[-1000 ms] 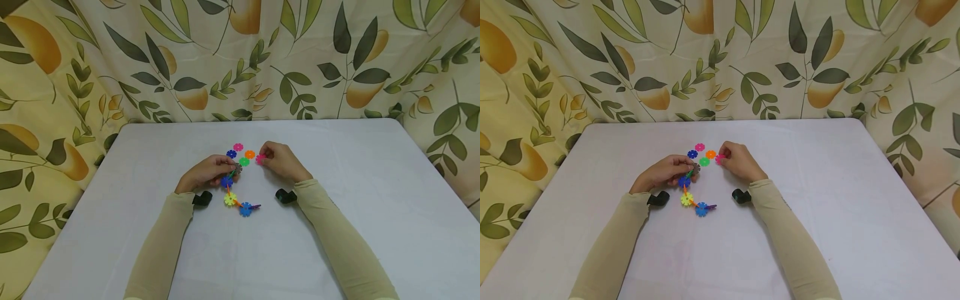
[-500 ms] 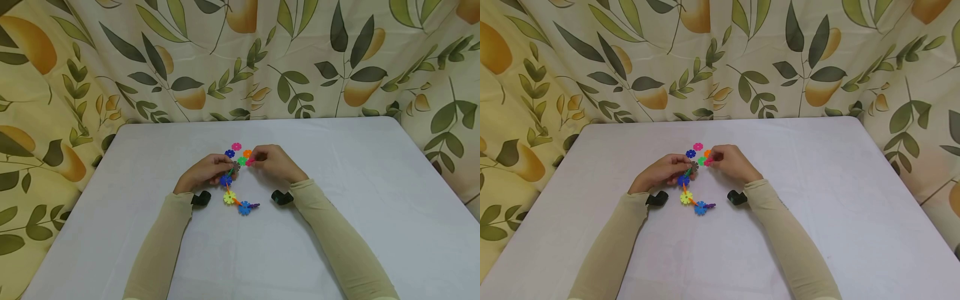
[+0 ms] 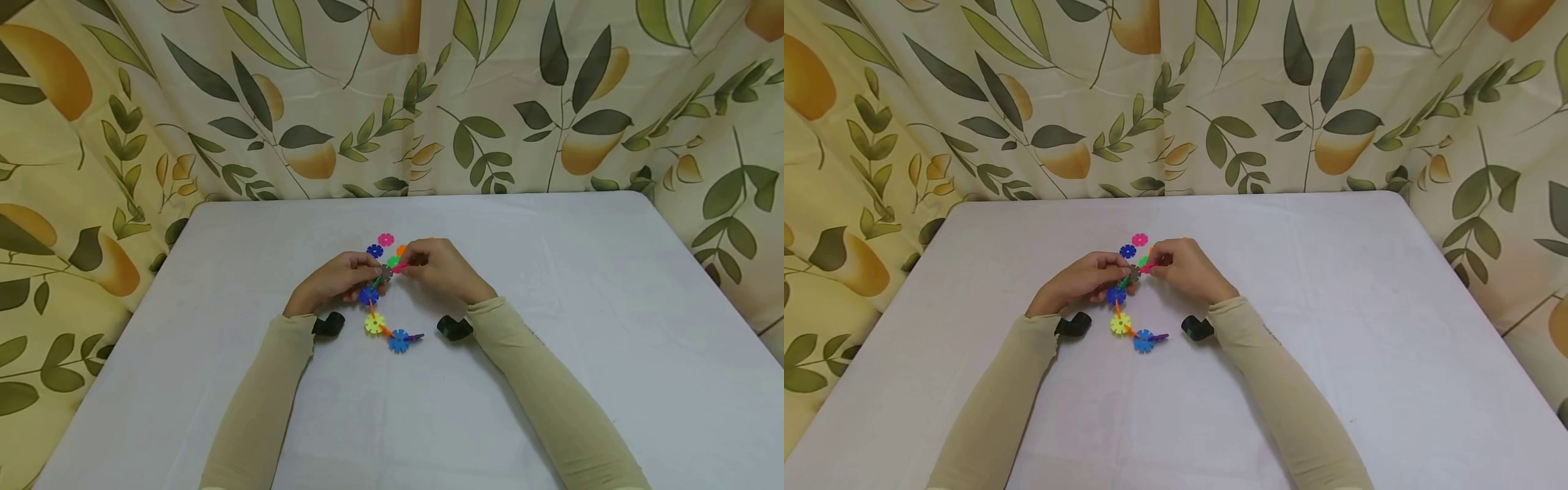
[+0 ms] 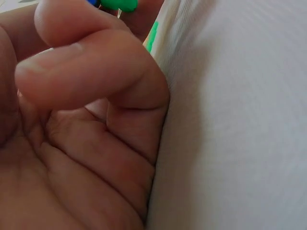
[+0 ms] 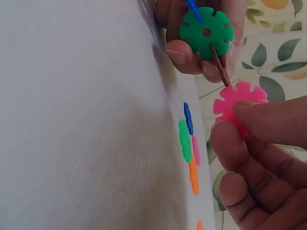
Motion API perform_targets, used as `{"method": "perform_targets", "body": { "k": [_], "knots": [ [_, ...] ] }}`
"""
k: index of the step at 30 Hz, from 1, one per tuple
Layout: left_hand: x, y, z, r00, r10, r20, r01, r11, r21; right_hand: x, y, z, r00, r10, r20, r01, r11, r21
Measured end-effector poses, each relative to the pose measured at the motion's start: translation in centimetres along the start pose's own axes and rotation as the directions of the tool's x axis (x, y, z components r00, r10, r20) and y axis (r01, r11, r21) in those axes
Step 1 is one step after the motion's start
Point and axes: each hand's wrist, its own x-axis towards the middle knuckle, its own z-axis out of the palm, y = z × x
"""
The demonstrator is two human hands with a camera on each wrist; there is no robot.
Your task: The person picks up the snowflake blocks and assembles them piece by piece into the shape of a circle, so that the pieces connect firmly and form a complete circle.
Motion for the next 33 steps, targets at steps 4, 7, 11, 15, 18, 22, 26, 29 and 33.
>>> {"method": "perform_targets", "body": {
  "k": [4, 7, 11, 15, 18, 22, 26, 29, 33],
  "knots": [
    [0.0, 0.0, 0.1, 1.0, -0.001, 0.0, 0.001, 1.0, 0.004, 0.0, -0.1, 0.2, 1.0, -0.013, 0.002, 0.013, 1.0, 0.011],
    [-0.1, 0.1, 0.1, 1.0, -0.006, -0.001, 0.006, 1.0, 0.007, 0.1, 0.0, 0.5, 0.999, -0.042, 0.001, 0.042, 0.999, 0.012],
    [-0.2, 0.0, 0.1, 1.0, -0.004, -0.004, 0.005, 1.0, 0.021, 0.3, -0.1, 0.9, 0.996, -0.086, -0.01, 0.086, 0.996, -0.002],
    [-0.2, 0.0, 0.1, 1.0, -0.024, -0.011, 0.024, 0.999, 0.026, 0.2, -0.3, 1.2, 0.995, -0.1, -0.014, 0.1, 0.995, -0.005],
    [-0.2, 0.2, 0.2, 0.999, -0.043, -0.018, 0.044, 0.999, 0.024, 0.2, -0.3, 1.4, 0.994, -0.108, -0.014, 0.108, 0.994, -0.006],
    [-0.3, 0.4, 0.2, 0.998, -0.056, -0.028, 0.057, 0.998, 0.02, 0.2, -0.3, 1.7, 0.992, -0.121, -0.018, 0.121, 0.993, -0.012],
    [-0.3, 0.4, 0.3, 0.998, -0.052, -0.031, 0.053, 0.998, 0.015, 0.2, -0.3, 1.7, 0.991, -0.129, -0.023, 0.129, 0.992, -0.015],
    [-0.3, 0.4, 0.1, 0.999, -0.035, -0.016, 0.035, 0.999, 0.003, 0.4, -0.2, 1.6, 0.992, -0.121, -0.025, 0.121, 0.993, -0.019],
    [-0.5, 0.3, -0.3, 0.999, -0.033, 0.017, 0.034, 0.999, -0.019, 0.5, -0.4, 1.5, 0.997, -0.078, -0.027, 0.077, 0.996, -0.035]
  ]
}}
